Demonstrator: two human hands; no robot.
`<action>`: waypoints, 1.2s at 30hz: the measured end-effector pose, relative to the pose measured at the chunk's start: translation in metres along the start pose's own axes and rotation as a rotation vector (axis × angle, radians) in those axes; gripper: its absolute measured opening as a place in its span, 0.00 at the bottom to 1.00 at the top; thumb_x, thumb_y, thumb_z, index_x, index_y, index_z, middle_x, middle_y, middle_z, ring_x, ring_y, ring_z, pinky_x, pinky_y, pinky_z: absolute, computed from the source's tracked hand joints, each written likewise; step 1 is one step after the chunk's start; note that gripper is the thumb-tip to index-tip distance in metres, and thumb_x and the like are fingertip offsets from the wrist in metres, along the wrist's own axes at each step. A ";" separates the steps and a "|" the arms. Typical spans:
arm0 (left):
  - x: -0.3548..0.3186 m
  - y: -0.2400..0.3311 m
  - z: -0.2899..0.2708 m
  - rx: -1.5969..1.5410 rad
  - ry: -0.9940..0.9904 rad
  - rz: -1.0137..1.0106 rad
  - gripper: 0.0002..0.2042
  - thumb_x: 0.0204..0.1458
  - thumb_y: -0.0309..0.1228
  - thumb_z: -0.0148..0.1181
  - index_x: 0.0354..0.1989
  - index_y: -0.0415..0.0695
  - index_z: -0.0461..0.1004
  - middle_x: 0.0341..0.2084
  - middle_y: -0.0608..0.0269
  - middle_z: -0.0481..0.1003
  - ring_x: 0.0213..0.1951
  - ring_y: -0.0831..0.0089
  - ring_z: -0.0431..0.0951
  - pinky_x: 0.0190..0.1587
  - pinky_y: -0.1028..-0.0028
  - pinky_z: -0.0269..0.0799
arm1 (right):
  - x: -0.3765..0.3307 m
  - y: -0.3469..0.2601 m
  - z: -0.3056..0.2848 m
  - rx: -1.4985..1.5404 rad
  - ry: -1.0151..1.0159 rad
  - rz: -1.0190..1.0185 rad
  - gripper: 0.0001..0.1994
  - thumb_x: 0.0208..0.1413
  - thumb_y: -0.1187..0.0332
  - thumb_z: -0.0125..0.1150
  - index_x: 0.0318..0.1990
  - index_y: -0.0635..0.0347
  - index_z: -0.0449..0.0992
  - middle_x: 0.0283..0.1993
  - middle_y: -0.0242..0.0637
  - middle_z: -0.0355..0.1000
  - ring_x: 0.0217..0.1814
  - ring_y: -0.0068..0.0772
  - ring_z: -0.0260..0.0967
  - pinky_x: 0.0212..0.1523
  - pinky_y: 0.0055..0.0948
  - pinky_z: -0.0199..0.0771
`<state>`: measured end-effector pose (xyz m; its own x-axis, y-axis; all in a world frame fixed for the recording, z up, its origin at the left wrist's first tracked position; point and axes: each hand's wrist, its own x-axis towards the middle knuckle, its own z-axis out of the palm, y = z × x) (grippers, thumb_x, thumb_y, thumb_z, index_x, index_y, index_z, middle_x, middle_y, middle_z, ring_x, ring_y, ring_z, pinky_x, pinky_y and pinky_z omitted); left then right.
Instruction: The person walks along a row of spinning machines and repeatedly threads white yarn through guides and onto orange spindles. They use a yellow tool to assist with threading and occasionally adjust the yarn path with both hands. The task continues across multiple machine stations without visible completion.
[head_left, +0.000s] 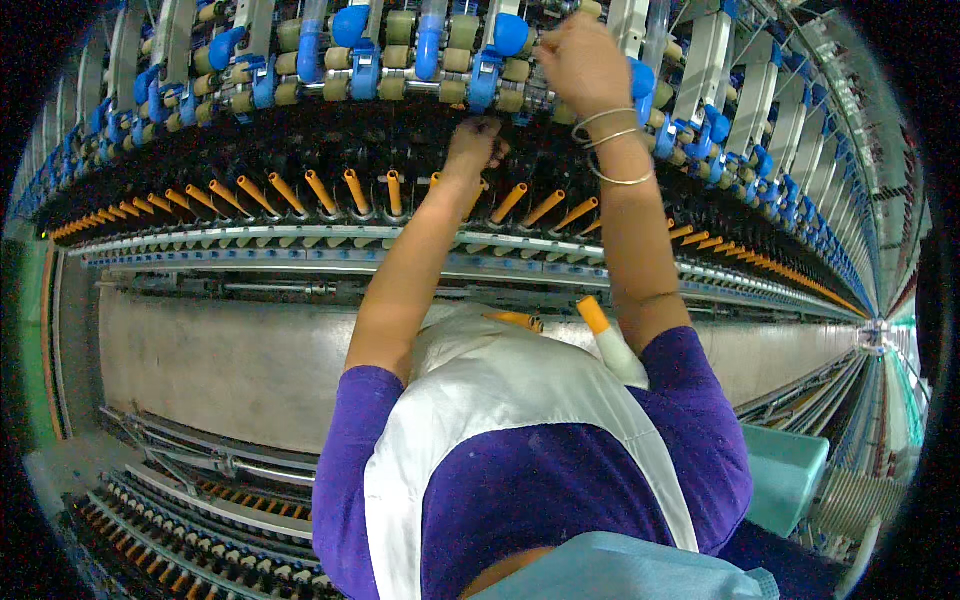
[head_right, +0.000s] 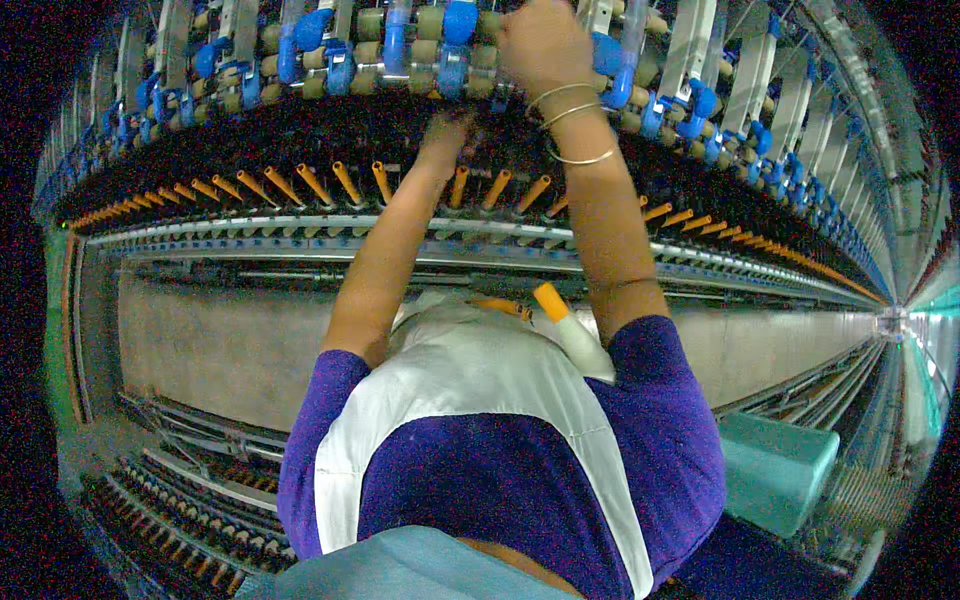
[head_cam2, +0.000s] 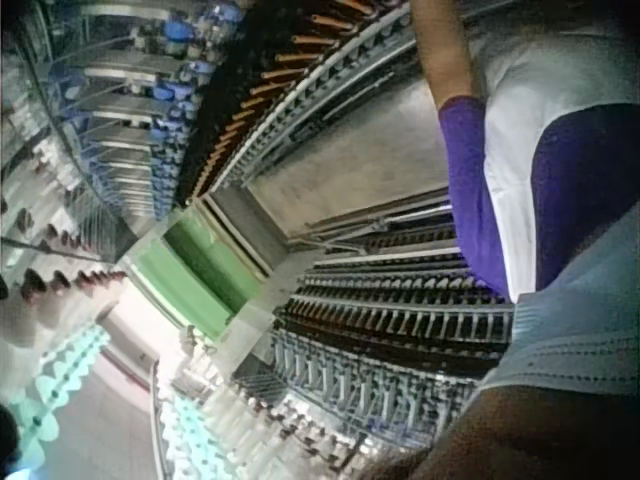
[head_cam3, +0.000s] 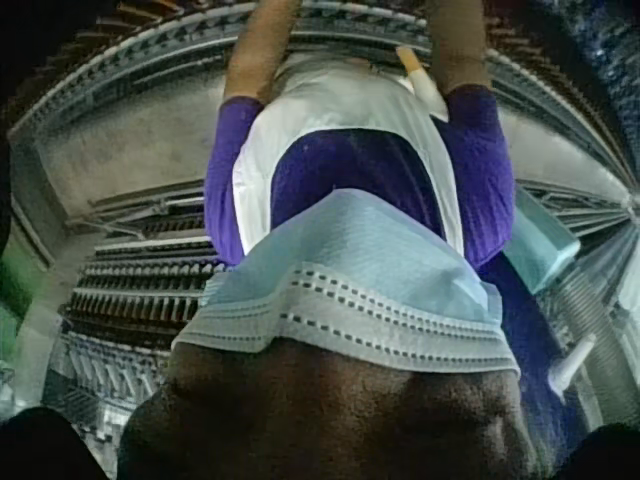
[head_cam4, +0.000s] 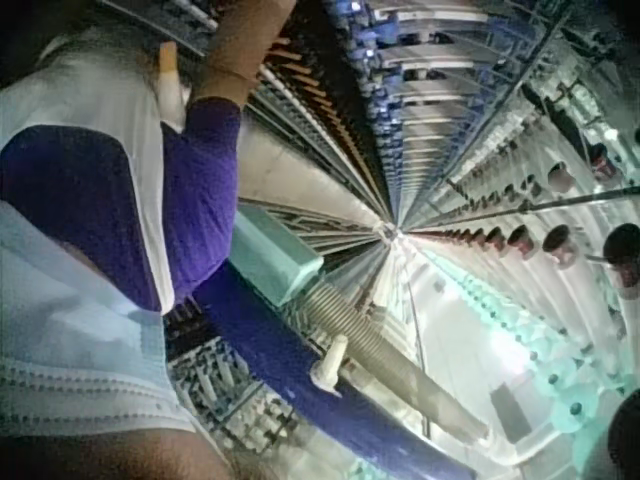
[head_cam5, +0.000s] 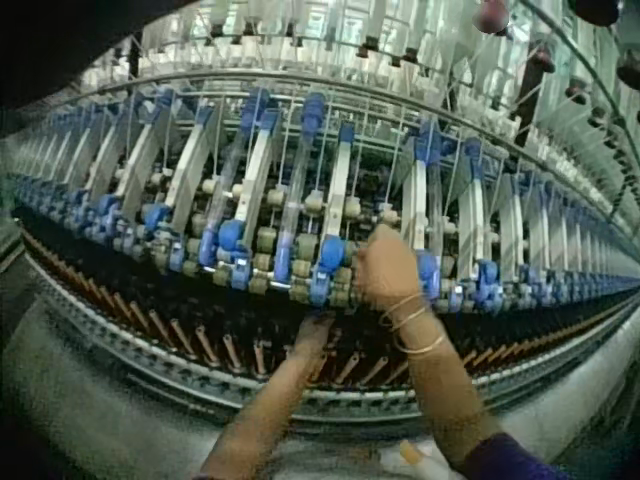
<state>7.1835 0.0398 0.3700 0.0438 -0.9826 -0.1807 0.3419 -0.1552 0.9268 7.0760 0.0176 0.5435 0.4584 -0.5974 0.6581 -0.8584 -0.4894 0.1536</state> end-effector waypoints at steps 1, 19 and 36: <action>0.001 0.000 -0.004 -0.033 0.113 -0.060 0.13 0.57 0.37 0.50 0.42 0.39 0.69 0.18 0.60 0.73 0.17 0.76 0.70 0.19 0.77 0.64 | 0.002 -0.004 0.009 0.020 -0.056 -0.056 0.07 0.44 0.62 0.62 0.28 0.53 0.80 0.31 0.42 0.72 0.40 0.44 0.70 0.42 0.41 0.71; -0.257 0.130 -0.084 0.742 -1.245 0.775 0.12 0.49 0.40 0.56 0.36 0.47 0.78 0.28 0.58 0.77 0.34 0.61 0.77 0.37 0.66 0.70 | 0.011 -0.067 -0.036 0.209 0.780 0.301 0.07 0.43 0.68 0.58 0.21 0.61 0.75 0.26 0.44 0.70 0.30 0.45 0.65 0.32 0.39 0.67; -0.428 0.048 -0.716 -0.312 0.068 -0.028 0.10 0.54 0.35 0.56 0.31 0.40 0.73 0.18 0.71 0.68 0.19 0.85 0.63 0.21 0.84 0.57 | -0.112 -0.795 0.172 1.316 -0.986 -1.048 0.30 0.43 0.71 0.66 0.57 0.58 0.64 0.54 0.43 0.65 0.37 0.40 0.68 0.44 0.33 0.69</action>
<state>7.8527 0.5262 0.2559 0.0890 -0.9677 -0.2358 0.6144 -0.1330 0.7777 7.7466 0.3641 0.2207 0.9401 0.3387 0.0382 0.2613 -0.6443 -0.7188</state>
